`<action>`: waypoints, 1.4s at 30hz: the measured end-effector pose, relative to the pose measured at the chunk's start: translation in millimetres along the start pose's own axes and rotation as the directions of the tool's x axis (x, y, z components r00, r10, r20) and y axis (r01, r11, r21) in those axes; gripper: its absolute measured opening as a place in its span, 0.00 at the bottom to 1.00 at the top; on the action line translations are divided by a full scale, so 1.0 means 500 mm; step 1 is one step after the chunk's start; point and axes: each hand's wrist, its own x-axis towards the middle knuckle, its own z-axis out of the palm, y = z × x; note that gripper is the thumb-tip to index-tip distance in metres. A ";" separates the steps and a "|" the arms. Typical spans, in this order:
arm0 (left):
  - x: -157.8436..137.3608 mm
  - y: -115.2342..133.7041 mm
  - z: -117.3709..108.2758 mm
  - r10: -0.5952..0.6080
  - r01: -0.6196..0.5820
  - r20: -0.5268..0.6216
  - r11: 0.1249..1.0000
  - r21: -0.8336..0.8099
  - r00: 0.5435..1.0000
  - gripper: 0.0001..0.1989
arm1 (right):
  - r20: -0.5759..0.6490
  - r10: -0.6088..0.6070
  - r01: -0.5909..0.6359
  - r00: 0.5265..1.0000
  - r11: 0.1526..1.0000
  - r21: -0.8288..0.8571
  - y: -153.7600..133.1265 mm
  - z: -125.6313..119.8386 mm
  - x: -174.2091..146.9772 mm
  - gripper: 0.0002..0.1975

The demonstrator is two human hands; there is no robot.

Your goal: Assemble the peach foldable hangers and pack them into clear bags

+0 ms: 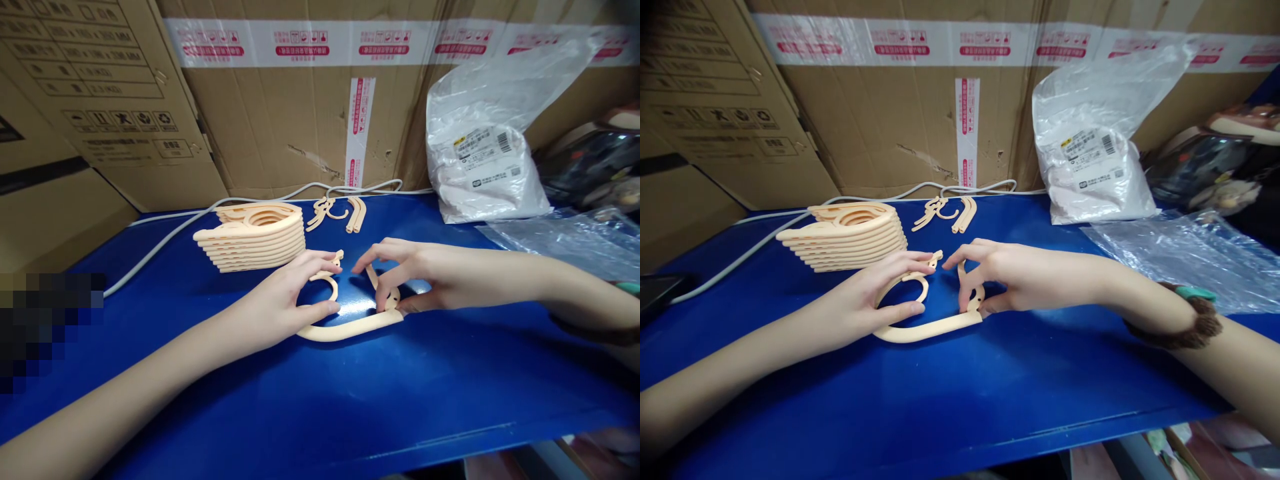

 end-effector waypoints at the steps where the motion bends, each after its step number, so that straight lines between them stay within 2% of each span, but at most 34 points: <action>1: 0.000 0.001 0.001 0.001 -0.001 0.000 1.000 0.008 1.000 0.19 | -0.010 0.004 -0.005 1.000 1.000 -0.007 0.000 -0.001 -0.001 0.08; 11: -0.001 -0.001 0.012 -0.011 0.013 -0.042 0.999 0.038 0.999 0.16 | 0.050 0.020 -0.022 0.999 0.999 0.049 -0.012 -0.001 -0.002 0.09; 14: -0.001 -0.004 0.014 -0.009 0.012 -0.059 0.998 0.054 0.998 0.17 | 0.026 0.049 -0.051 0.998 0.994 0.096 -0.034 0.006 0.003 0.11; 19: -0.001 -0.007 0.016 -0.010 0.014 -0.063 0.997 0.073 0.998 0.17 | -0.034 0.005 0.001 0.999 0.985 0.171 -0.063 0.032 0.015 0.04; 22: -0.002 -0.007 0.018 -0.007 0.014 -0.077 0.996 0.088 0.997 0.17 | -0.163 -0.035 0.028 0.986 0.998 -0.050 -0.068 0.052 0.021 0.10; 25: -0.002 -0.006 0.019 -0.022 0.029 -0.079 0.995 0.092 0.997 0.18 | -0.273 -0.083 -0.014 0.958 0.942 -0.335 -0.067 0.069 0.025 0.20; 27: -0.002 -0.005 0.019 -0.026 0.033 -0.079 0.995 0.092 0.997 0.18 | -0.264 -0.097 -0.006 0.960 0.930 -0.366 -0.066 0.076 0.027 0.23; 32: -0.001 -0.005 0.020 -0.006 0.016 -0.102 0.995 0.096 0.995 0.15 | -0.158 -0.112 0.073 0.981 0.970 -0.231 -0.075 0.083 0.029 0.18; 39: -0.002 -0.007 0.021 0.003 0.007 -0.101 0.995 0.103 0.995 0.15 | -0.151 -0.092 0.090 0.984 0.996 -0.018 -0.067 0.076 0.031 0.13; 42: -0.002 -0.005 0.020 0.000 0.009 -0.094 0.995 0.096 0.996 0.16 | -0.134 -0.042 0.057 0.990 0.992 0.111 -0.050 0.070 0.030 0.15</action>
